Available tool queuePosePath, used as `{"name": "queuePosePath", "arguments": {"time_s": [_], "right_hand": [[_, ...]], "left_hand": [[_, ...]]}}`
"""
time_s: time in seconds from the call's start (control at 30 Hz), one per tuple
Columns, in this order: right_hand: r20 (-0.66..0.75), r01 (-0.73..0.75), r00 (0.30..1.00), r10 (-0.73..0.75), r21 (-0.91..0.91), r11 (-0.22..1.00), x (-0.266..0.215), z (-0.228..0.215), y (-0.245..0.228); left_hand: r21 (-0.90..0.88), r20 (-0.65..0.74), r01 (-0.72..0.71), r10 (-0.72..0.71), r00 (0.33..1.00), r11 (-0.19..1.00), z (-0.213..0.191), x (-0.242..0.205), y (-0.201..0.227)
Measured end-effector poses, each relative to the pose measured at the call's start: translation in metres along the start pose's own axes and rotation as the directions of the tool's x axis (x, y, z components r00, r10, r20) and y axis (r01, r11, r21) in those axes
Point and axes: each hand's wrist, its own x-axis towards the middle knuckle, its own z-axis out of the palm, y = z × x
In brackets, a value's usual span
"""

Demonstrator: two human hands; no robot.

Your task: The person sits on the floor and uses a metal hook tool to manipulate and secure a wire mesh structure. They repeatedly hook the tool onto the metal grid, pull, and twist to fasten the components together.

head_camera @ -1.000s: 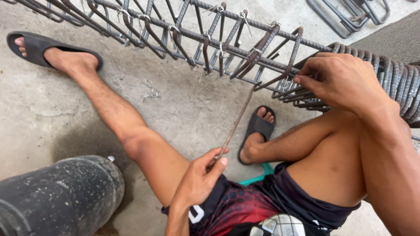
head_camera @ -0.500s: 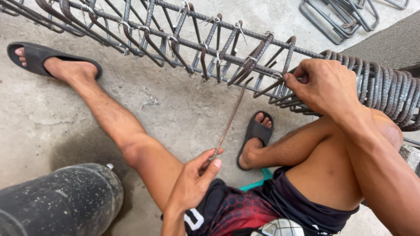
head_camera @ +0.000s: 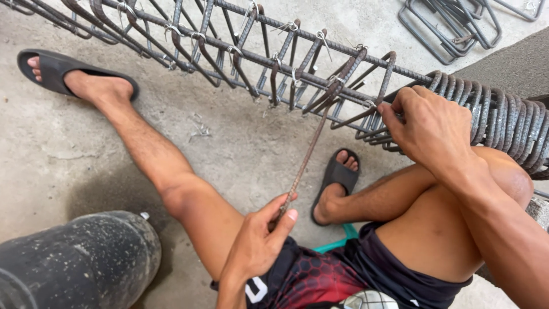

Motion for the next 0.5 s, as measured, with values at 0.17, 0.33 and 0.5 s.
{"name": "queuePosePath", "arguments": {"time_s": [0.17, 0.33, 0.5], "right_hand": [[-0.118, 0.089, 0.989, -0.092, -0.022, 0.996, -0.007, 0.006, -0.002], [-0.22, 0.125, 0.966, -0.134, -0.053, 0.991, -0.009, 0.015, -0.015], [-0.107, 0.188, 0.977, -0.182, 0.054, 0.981, 0.001, 0.018, 0.002]], "left_hand": [[0.036, 0.006, -0.013, 0.013, 1.0, 0.999, 0.005, -0.001, -0.003], [0.023, 0.023, -0.03, 0.03, 0.999, 0.999, 0.008, 0.0, -0.004], [0.015, 0.011, -0.043, 0.043, 0.999, 0.999, 0.007, 0.003, -0.004]]}}
